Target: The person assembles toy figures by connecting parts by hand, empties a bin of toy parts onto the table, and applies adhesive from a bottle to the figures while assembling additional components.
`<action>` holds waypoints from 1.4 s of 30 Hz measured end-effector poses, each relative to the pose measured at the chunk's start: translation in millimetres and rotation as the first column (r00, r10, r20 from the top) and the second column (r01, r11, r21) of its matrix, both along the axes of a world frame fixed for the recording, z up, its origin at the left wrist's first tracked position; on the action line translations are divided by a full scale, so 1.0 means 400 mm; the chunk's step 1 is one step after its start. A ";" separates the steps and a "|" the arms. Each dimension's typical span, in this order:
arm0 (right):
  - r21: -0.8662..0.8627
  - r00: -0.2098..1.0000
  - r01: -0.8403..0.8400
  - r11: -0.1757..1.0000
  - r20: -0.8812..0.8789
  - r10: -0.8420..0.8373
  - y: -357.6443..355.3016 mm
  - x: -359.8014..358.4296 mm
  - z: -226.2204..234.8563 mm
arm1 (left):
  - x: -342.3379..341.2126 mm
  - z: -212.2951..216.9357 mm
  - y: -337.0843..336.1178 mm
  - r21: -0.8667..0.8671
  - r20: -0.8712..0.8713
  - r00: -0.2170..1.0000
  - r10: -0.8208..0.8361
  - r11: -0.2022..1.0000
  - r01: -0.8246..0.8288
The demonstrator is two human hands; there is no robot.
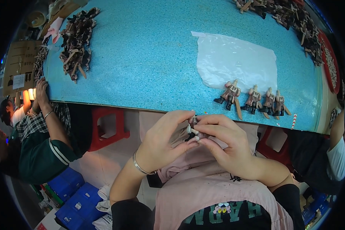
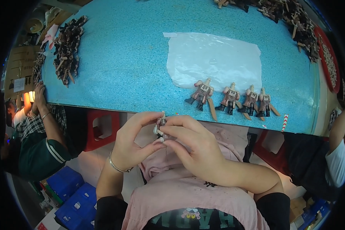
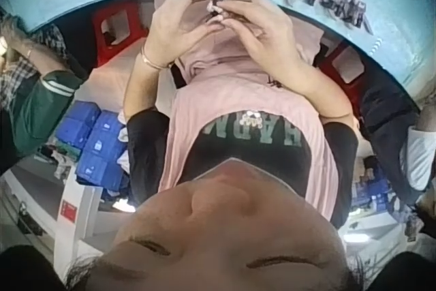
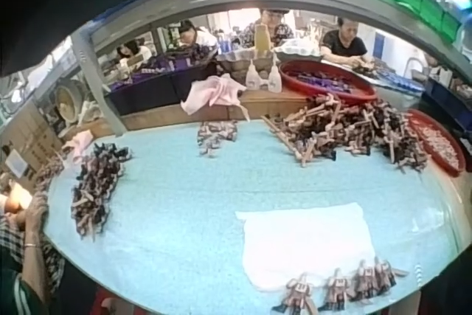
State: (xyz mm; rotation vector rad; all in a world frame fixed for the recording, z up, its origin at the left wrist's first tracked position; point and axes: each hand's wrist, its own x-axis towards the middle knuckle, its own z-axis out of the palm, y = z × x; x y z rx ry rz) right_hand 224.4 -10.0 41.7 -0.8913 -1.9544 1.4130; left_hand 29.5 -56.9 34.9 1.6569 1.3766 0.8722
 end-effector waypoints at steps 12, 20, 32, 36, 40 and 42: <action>-0.069 0.995 0.098 0.993 0.033 -0.096 -0.007 -0.010 -0.001 | -0.010 0.002 0.015 0.077 0.022 1.000 -0.019 0.997 0.017; -0.101 0.993 0.117 0.988 0.009 -0.116 -0.011 -0.013 -0.014 | -0.011 -0.023 0.022 0.056 0.052 0.998 0.019 0.998 -0.022; -0.035 0.927 0.317 0.948 -0.200 -0.318 -0.028 -0.040 0.001 | 0.012 -0.045 -0.039 -0.012 0.543 0.789 0.288 0.942 -0.335; -0.760 0.958 -0.082 0.644 -0.239 -0.160 -0.009 0.004 0.020 | 0.036 -0.044 -0.066 0.023 0.570 0.752 0.331 0.908 -0.417; -0.763 0.950 -0.137 0.632 -0.283 -0.136 -0.011 0.008 0.023 | 0.052 -0.042 -0.079 0.105 0.457 0.831 0.317 0.909 -0.404; -0.630 0.966 -0.129 0.765 -0.254 -0.047 -0.003 0.016 0.018 | 0.013 -0.042 -0.072 0.136 0.371 0.902 0.220 0.948 -0.287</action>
